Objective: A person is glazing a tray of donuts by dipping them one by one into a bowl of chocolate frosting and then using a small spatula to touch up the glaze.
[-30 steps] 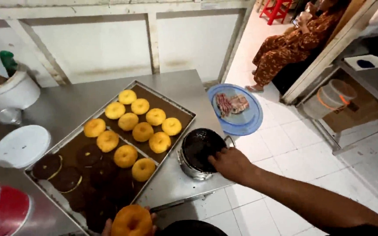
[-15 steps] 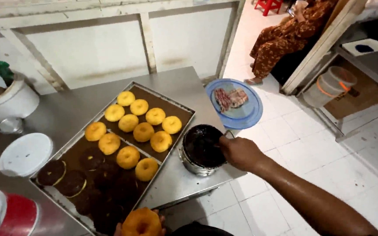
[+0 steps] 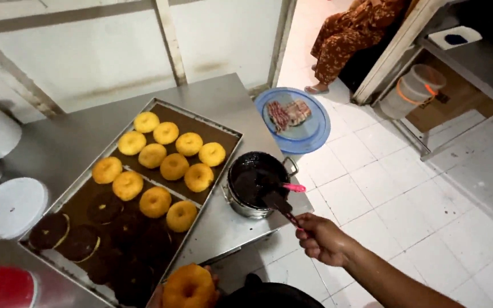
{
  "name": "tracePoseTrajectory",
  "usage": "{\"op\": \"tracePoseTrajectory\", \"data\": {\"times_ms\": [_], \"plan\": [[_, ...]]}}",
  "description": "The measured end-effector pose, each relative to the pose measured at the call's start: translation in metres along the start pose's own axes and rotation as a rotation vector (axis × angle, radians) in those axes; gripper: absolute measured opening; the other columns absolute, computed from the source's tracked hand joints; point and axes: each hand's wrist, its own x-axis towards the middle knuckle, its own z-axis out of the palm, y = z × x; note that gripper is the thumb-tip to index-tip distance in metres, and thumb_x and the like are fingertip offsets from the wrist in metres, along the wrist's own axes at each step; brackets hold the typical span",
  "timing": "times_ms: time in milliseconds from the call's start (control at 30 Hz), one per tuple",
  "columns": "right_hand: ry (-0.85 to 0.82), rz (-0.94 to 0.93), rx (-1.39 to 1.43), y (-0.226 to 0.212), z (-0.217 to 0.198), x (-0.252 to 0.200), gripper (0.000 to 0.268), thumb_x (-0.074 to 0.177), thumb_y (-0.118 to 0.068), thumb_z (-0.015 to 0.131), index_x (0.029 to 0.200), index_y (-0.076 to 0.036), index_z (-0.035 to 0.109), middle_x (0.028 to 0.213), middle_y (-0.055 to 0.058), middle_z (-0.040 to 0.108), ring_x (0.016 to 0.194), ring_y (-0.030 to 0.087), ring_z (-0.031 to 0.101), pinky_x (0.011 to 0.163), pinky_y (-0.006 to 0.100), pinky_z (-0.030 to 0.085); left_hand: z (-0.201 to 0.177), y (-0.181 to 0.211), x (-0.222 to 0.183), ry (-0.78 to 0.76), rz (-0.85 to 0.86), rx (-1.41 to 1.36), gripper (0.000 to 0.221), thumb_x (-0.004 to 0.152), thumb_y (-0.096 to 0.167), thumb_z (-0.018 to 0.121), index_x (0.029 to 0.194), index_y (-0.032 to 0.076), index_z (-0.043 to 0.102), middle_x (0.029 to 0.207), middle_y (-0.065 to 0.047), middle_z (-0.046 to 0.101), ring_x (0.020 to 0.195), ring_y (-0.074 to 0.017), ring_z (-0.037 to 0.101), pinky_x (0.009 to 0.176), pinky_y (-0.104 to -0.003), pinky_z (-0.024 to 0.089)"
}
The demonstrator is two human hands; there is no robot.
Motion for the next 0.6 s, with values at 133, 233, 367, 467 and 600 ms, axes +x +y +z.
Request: {"op": "tracePoseTrajectory", "data": {"times_ms": [133, 233, 367, 467, 600], "plan": [[0.018, 0.090, 0.074, 0.008, -0.011, -0.021, 0.010, 0.107, -0.013, 0.042, 0.107, -0.011, 0.051, 0.071, 0.003, 0.036, 0.049, 0.007, 0.017, 0.037, 0.020, 0.011, 0.140, -0.008, 0.055, 1.120, 0.124, 0.178, 0.078, 0.105, 0.052, 0.015, 0.151, -0.007, 0.038, 0.149, -0.040, 0.044, 0.143, -0.0454, 0.042, 0.125, -0.050, 0.027], [0.037, 0.078, 0.072, 0.008, -0.009, -0.043, 0.019, 0.106, -0.014, 0.046, 0.110, -0.008, 0.063, 0.070, 0.001, 0.034, 0.050, 0.006, 0.017, 0.038, 0.019, 0.009, -0.044, 0.017, 0.015, -0.264, -0.047, -0.143, 0.064, 0.119, 0.042, 0.052, 0.161, -0.001, 0.030, 0.162, -0.036, 0.022, 0.155, -0.0399, 0.022, 0.126, -0.047, 0.009], [0.049, 0.003, 0.095, -0.002, -0.013, -0.057, 0.015, 0.109, -0.009, 0.045, 0.105, -0.005, 0.059, 0.068, 0.003, 0.030, 0.050, 0.009, 0.015, 0.039, 0.022, 0.010, 0.128, 0.017, 0.073, 1.074, -0.132, 0.176, 0.058, 0.104, 0.020, 0.019, 0.156, 0.004, 0.039, 0.158, -0.027, 0.043, 0.150, -0.0388, 0.038, 0.128, -0.046, 0.023], [-0.001, -0.168, -0.012, -0.011, -0.018, -0.058, 0.017, 0.107, -0.010, 0.046, 0.113, -0.003, 0.060, 0.067, 0.006, 0.036, 0.046, 0.009, 0.018, 0.036, 0.023, 0.014, 0.141, 0.001, 0.095, 1.054, -0.058, 0.131, 0.056, 0.105, 0.031, 0.024, 0.149, 0.004, 0.047, 0.154, -0.024, 0.050, 0.145, -0.0387, 0.045, 0.125, -0.049, 0.029], [0.075, -0.655, -0.501, -0.034, -0.009, -0.072, 0.032, 0.102, -0.023, 0.051, 0.123, -0.006, 0.069, 0.071, 0.004, 0.047, 0.059, 0.012, 0.036, 0.051, 0.027, 0.027, 0.131, -0.022, 0.134, 0.737, 0.111, -0.004, 0.063, 0.102, 0.046, 0.034, 0.143, 0.001, 0.050, 0.144, -0.024, 0.055, 0.134, -0.0399, 0.051, 0.118, -0.056, 0.036]]}}
